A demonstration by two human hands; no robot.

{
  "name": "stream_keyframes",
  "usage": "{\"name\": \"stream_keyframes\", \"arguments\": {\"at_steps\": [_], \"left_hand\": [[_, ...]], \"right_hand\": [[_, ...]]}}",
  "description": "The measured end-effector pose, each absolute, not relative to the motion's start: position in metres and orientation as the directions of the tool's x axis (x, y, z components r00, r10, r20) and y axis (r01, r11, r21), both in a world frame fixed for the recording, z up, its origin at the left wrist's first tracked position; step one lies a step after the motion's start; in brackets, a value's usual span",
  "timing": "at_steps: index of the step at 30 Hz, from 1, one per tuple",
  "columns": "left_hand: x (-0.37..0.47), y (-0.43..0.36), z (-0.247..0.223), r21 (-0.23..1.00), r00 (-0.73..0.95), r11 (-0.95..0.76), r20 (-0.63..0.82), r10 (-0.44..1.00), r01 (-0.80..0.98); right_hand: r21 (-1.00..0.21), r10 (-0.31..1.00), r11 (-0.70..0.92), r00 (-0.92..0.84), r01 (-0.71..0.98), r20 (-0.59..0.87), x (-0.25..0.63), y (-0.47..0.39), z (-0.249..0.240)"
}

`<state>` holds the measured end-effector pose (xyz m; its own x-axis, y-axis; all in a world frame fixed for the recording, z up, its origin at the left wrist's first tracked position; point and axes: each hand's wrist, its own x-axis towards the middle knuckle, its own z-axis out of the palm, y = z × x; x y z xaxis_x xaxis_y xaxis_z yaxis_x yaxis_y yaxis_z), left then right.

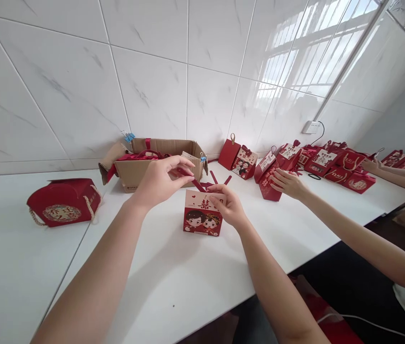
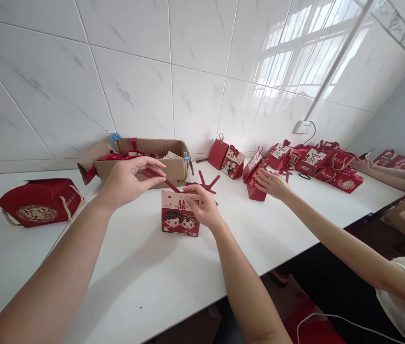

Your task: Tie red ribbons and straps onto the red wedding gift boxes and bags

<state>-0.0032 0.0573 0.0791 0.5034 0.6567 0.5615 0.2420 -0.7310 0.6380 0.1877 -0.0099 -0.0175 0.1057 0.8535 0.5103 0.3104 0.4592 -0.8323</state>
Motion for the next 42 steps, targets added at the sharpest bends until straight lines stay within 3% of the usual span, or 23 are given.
{"name": "stream_keyframes", "arguments": {"at_steps": [5, 7, 12, 19, 26, 33, 42], "left_hand": [[0.01, 0.04, 0.08, 0.642, 0.514, -0.759, 0.619, 0.594, 0.104], [0.006, 0.04, 0.082, 0.67, 0.588, -0.728, 0.532, 0.609, 0.148], [-0.009, 0.044, 0.092, 0.751, 0.793, -0.581, 0.129, 0.595, 0.313], [-0.001, 0.048, 0.087, 0.739, 0.807, -0.553, 0.021, 0.589, 0.384], [0.009, 0.052, 0.072, 0.727, 0.723, -0.575, 0.159, 0.672, 0.374], [0.017, 0.05, 0.065, 0.697, 0.675, -0.646, 0.318, 0.666, 0.31], [0.022, 0.05, 0.062, 0.62, 0.638, -0.692, 0.372, 0.675, 0.371]], "right_hand": [[-0.816, 0.835, 0.483, 0.115, 0.317, 0.539, 0.184, -0.009, -0.02], [-0.8, 0.816, 0.499, 0.13, 0.332, 0.563, 0.184, -0.007, -0.021], [-0.751, 0.771, 0.524, 0.151, 0.401, 0.618, 0.185, -0.005, -0.021], [-0.747, 0.755, 0.534, 0.173, 0.396, 0.632, 0.186, -0.006, -0.021], [-0.751, 0.76, 0.527, 0.176, 0.397, 0.626, 0.187, -0.005, -0.024], [-0.773, 0.78, 0.525, 0.161, 0.356, 0.605, 0.187, -0.004, -0.024], [-0.757, 0.763, 0.551, 0.155, 0.352, 0.628, 0.186, -0.004, -0.023]]}}
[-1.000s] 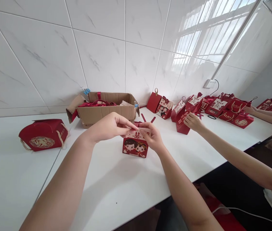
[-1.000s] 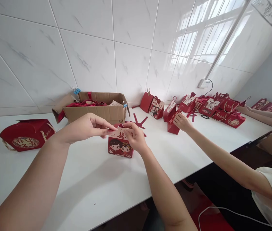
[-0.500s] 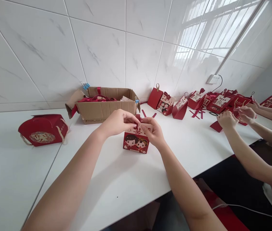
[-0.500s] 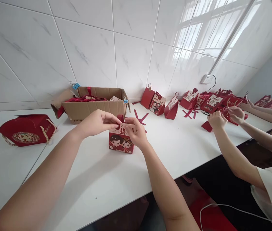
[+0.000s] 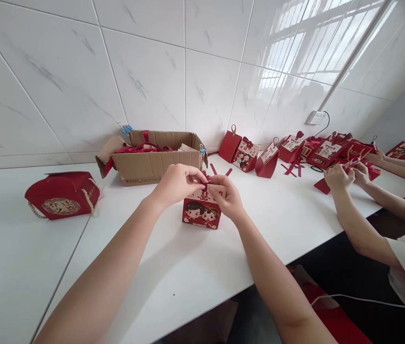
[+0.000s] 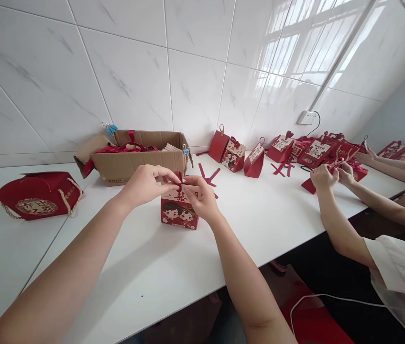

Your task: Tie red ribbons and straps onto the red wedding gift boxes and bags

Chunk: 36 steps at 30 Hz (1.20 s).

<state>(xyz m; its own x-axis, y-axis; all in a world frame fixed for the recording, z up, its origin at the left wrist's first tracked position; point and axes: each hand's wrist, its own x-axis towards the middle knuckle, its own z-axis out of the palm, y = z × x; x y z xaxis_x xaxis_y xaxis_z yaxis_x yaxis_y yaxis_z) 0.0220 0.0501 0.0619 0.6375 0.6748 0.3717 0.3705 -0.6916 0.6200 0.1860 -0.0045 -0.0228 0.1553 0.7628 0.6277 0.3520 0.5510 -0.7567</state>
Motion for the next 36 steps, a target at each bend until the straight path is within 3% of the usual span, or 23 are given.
{"name": "stream_keyframes", "arguments": {"at_steps": [24, 32, 36], "left_hand": [[0.0246, 0.0499, 0.0587, 0.604, 0.65, -0.72, 0.402, 0.645, 0.341], [0.0269, 0.0553, 0.054, 0.469, 0.666, -0.806, 0.475, 0.576, 0.362], [0.0264, 0.0549, 0.0541, 0.488, 0.677, -0.804, 0.467, 0.569, 0.339]], "right_hand": [[-0.746, 0.756, 0.55, 0.156, 0.377, 0.636, 0.1852, -0.0053, -0.0202], [-0.766, 0.773, 0.532, 0.162, 0.362, 0.613, 0.1848, -0.0043, -0.0255], [-0.766, 0.75, 0.508, 0.234, 0.394, 0.618, 0.1834, -0.0031, -0.0267]]}}
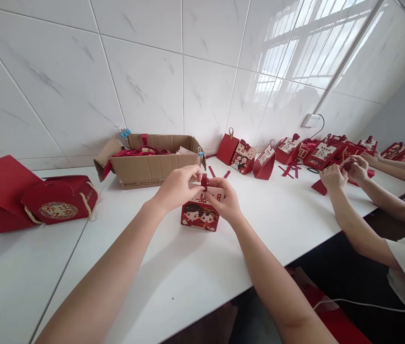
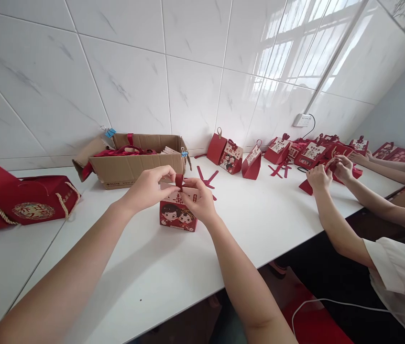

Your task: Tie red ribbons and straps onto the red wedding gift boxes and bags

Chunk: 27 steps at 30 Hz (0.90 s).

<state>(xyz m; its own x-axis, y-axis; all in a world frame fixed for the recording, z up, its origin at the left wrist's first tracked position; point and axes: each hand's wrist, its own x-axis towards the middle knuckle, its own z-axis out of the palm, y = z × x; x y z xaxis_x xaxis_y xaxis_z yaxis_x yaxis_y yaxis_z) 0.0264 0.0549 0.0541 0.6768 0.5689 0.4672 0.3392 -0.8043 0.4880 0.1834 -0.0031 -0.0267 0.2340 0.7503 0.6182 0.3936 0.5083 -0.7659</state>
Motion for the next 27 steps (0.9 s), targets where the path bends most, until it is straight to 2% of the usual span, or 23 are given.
{"name": "stream_keyframes", "arguments": {"at_steps": [4, 9, 13, 19, 27], "left_hand": [[0.025, 0.055, 0.054, 0.48, 0.686, -0.817, 0.477, 0.549, 0.321], [0.021, 0.058, 0.056, 0.556, 0.726, -0.785, 0.415, 0.548, 0.274], [0.016, 0.059, 0.058, 0.55, 0.734, -0.791, 0.415, 0.537, 0.268], [0.016, 0.058, 0.06, 0.595, 0.799, -0.766, 0.325, 0.506, 0.244], [0.02, 0.061, 0.056, 0.64, 0.763, -0.72, 0.315, 0.564, 0.268]], "right_hand": [[-0.785, 0.748, 0.505, 0.272, 0.359, 0.605, 0.181, -0.004, -0.024], [-0.788, 0.738, 0.502, 0.298, 0.357, 0.605, 0.178, -0.005, -0.021], [-0.791, 0.739, 0.497, 0.303, 0.357, 0.601, 0.177, -0.005, -0.021], [-0.805, 0.747, 0.485, 0.316, 0.341, 0.584, 0.177, -0.003, -0.023], [-0.798, 0.749, 0.478, 0.304, 0.366, 0.588, 0.178, -0.003, -0.024]]}}
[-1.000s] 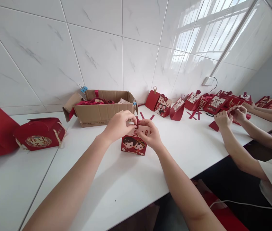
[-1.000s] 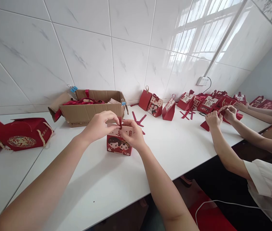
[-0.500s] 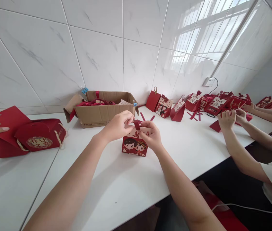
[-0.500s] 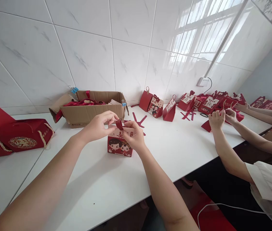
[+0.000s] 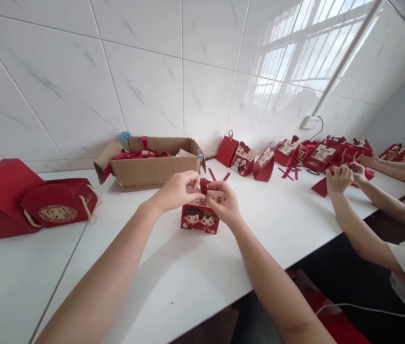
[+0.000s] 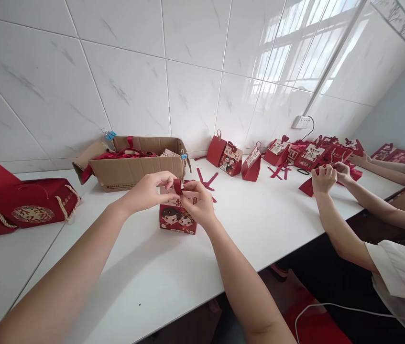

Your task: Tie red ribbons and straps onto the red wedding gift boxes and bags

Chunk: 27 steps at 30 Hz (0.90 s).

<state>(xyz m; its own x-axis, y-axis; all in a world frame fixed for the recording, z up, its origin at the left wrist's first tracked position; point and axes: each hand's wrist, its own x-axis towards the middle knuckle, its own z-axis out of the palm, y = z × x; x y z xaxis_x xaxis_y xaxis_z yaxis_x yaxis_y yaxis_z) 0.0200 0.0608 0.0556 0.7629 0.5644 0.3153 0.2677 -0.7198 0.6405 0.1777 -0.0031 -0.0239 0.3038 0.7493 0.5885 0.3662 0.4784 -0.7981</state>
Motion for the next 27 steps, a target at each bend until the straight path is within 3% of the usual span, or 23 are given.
{"name": "stream_keyframes", "arguments": {"at_steps": [10, 27], "left_hand": [[0.019, 0.067, 0.05, 0.672, 0.756, -0.704, 0.332, 0.564, 0.23], [0.017, 0.072, 0.046, 0.424, 0.77, -0.882, 0.486, 0.414, 0.207]], "right_hand": [[-0.803, 0.755, 0.48, 0.299, 0.354, 0.583, 0.178, -0.003, -0.023], [-0.789, 0.737, 0.493, 0.305, 0.367, 0.603, 0.178, -0.003, -0.021]]}}
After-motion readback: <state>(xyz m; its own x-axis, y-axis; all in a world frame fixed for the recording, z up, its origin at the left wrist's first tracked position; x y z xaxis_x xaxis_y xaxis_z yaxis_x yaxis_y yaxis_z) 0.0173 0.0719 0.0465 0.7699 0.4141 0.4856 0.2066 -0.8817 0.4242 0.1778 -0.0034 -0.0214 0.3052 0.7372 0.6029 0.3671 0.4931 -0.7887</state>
